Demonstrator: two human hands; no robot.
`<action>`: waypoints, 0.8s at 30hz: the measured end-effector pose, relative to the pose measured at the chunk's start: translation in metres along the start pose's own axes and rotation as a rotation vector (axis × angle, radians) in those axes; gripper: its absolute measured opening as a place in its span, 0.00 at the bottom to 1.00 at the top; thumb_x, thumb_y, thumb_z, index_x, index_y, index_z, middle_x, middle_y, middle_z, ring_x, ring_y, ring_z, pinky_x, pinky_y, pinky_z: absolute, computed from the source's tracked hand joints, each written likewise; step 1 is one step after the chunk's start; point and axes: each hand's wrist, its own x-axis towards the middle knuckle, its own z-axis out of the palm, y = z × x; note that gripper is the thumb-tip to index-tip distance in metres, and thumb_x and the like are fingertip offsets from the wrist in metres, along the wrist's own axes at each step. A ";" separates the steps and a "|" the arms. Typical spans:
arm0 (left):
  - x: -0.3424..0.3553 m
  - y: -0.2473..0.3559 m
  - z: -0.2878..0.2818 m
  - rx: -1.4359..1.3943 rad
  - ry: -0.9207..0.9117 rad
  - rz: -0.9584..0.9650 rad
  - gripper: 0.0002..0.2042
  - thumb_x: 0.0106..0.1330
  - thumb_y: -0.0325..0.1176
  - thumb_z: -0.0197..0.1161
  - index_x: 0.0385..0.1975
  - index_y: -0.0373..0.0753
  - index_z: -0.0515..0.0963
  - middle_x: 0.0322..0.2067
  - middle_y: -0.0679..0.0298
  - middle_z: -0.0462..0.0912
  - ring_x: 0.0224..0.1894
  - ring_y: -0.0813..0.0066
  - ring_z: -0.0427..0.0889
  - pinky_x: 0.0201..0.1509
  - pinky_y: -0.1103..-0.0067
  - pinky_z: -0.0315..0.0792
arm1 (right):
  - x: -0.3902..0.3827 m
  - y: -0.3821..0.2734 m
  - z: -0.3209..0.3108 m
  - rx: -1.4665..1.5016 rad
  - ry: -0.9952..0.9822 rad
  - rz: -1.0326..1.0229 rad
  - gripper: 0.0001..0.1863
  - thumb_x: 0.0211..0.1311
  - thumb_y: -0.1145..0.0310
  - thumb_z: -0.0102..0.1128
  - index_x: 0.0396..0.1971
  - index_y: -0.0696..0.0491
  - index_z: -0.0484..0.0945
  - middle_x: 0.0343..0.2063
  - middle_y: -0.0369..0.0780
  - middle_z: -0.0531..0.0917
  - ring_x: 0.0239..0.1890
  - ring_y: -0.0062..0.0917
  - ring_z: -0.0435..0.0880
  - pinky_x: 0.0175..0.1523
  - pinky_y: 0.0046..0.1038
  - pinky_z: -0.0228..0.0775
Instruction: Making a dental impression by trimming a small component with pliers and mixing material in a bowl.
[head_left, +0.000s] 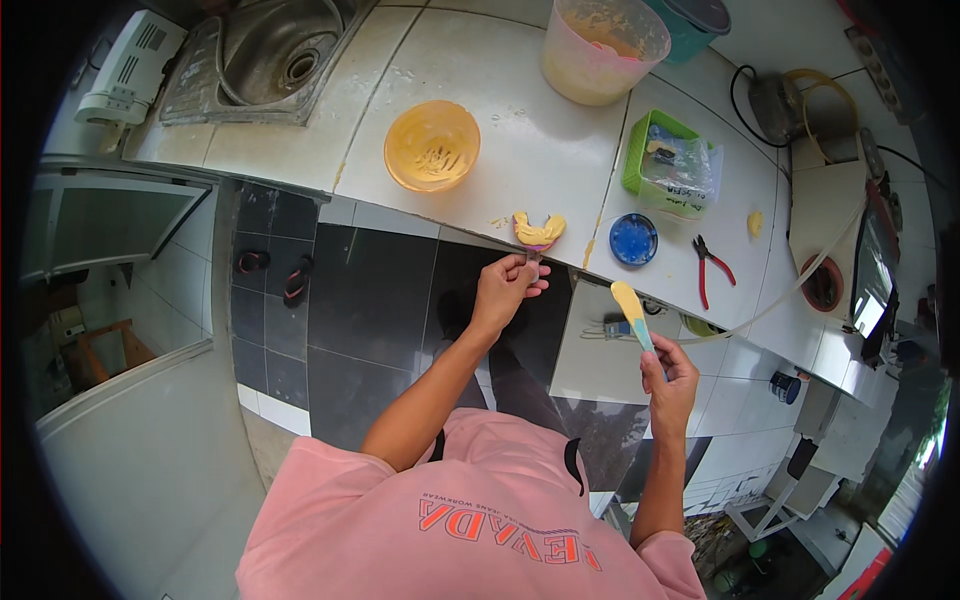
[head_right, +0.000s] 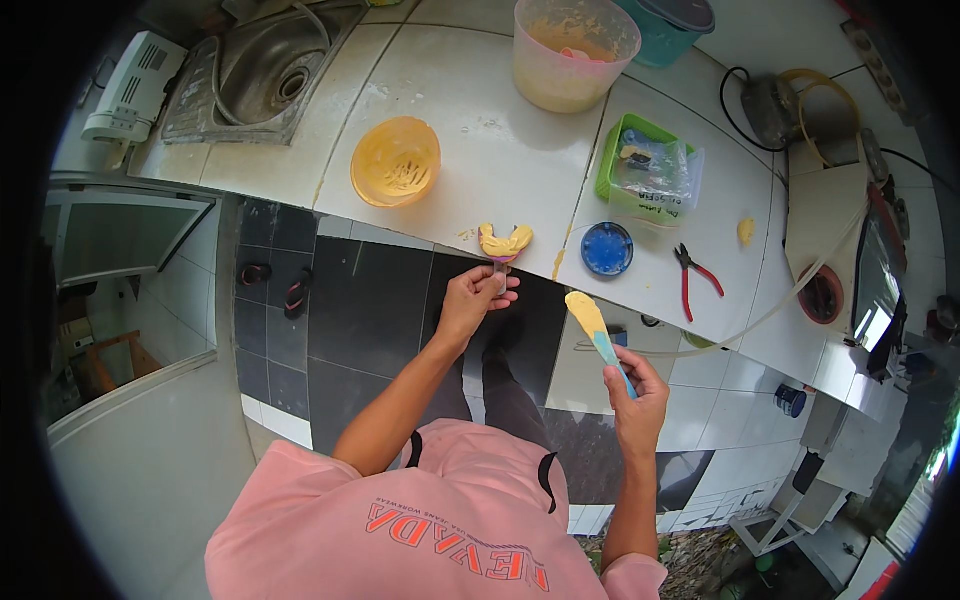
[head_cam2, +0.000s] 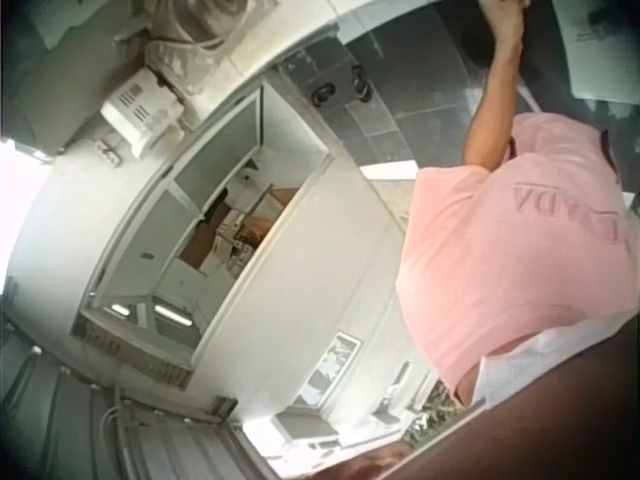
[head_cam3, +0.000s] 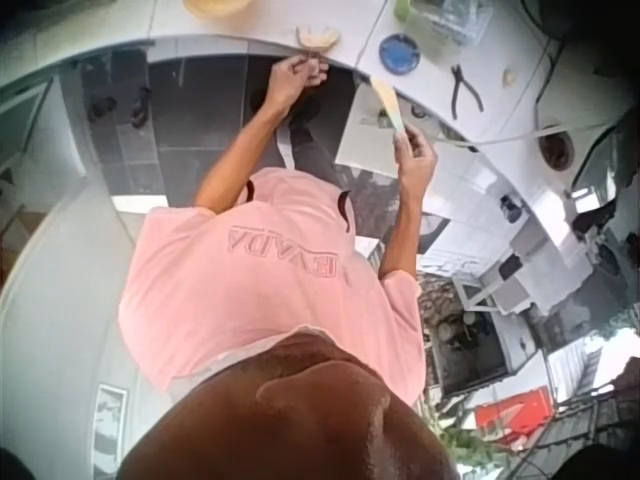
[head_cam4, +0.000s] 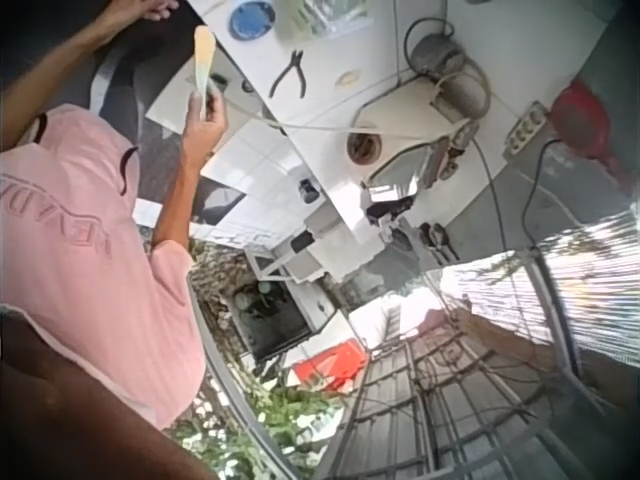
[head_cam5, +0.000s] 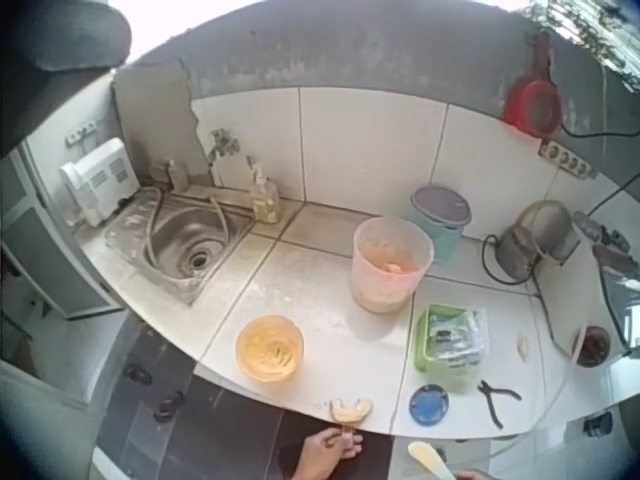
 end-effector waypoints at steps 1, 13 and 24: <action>-0.003 0.001 0.000 -0.001 0.003 0.001 0.12 0.71 0.34 0.57 0.45 0.30 0.76 0.37 0.60 0.84 0.35 0.79 0.83 0.40 0.84 0.79 | 0.001 0.001 0.000 -0.001 -0.003 0.000 0.15 0.62 0.71 0.64 0.47 0.61 0.79 0.26 0.31 0.78 0.21 0.08 0.66 0.23 0.12 0.54; 0.012 0.112 -0.100 -0.983 -0.162 -0.227 0.45 0.68 0.68 0.35 0.60 0.21 0.61 0.58 0.42 0.69 0.59 0.55 0.73 0.62 0.68 0.70 | 0.017 -0.065 0.048 0.213 -0.265 0.029 0.22 0.76 0.56 0.43 0.49 0.60 0.76 0.18 0.35 0.76 0.15 0.10 0.62 0.20 0.13 0.54; 0.075 0.129 -0.130 -1.160 -0.825 -0.318 0.32 0.61 0.52 0.56 0.63 0.40 0.66 0.61 0.55 0.69 0.64 0.56 0.68 0.66 0.57 0.65 | 0.041 -0.122 0.136 -0.172 -0.242 -0.154 0.11 0.68 0.73 0.54 0.47 0.59 0.79 0.21 0.38 0.81 0.15 0.12 0.68 0.22 0.18 0.59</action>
